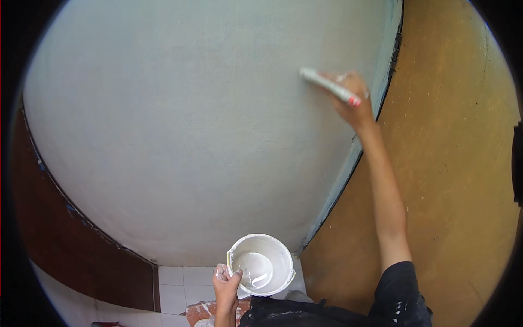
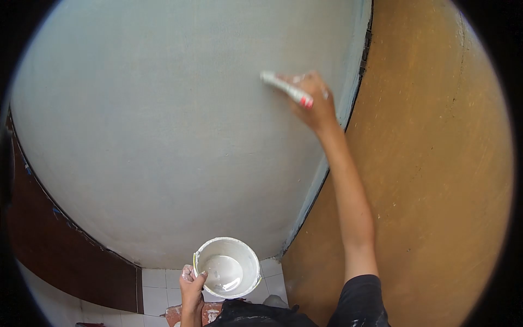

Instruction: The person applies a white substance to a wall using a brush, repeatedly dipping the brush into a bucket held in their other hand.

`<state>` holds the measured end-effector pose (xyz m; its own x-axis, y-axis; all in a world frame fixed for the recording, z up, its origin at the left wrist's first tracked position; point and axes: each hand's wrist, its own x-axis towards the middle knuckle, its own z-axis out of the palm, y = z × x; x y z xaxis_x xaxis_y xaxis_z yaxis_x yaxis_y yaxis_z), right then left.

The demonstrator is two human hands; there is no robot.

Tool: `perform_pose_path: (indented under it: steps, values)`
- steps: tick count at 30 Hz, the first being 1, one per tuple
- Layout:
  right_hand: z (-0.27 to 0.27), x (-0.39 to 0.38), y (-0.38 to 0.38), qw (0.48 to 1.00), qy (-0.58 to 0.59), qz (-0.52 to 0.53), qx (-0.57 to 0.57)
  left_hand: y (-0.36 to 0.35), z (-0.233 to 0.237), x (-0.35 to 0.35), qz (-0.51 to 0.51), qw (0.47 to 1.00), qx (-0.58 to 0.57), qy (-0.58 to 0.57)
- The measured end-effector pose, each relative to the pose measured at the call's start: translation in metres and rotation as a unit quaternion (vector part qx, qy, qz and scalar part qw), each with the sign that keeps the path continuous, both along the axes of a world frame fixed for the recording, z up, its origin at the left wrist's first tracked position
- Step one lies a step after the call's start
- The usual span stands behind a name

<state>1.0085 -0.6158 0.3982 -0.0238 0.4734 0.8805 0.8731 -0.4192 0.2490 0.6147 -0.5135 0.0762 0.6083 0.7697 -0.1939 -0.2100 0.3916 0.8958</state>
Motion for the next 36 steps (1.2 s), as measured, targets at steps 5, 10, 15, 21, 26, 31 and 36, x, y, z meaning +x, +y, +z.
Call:
perform_pose_path:
  steps: [5, 10, 15, 21, 26, 31, 36]
  values:
    - [0.015, 0.005, 0.013, 0.995, -0.081, -0.064, 0.009, 0.0, -0.001, 0.001, 0.004, 1.0, -0.005, -0.008]
    - [-0.145, -0.009, -0.006, 0.996, -0.017, -0.024, -0.083, -0.002, -0.009, -0.004, -0.005, 1.0, -0.005, -0.005]
    - [-0.144, -0.001, -0.013, 0.982, 0.073, 0.007, -0.172, 0.002, -0.011, 0.002, -0.007, 1.0, -0.004, -0.005]
    - [0.018, -0.001, 0.004, 0.996, -0.082, -0.017, 0.016, 0.009, -0.007, 0.0, -0.008, 1.0, 0.008, 0.002]
    - [-0.076, -0.003, 0.0, 0.994, -0.044, -0.093, -0.035, 0.011, -0.004, -0.001, -0.003, 1.0, -0.007, 0.013]
    - [-0.247, -0.013, -0.02, 0.988, 0.082, -0.019, -0.13, 0.014, -0.006, -0.003, -0.007, 1.0, 0.002, 0.012]
    - [-0.215, 0.023, -0.022, 0.977, 0.129, 0.01, -0.168, 0.018, -0.013, -0.006, -0.016, 1.0, 0.008, 0.013]
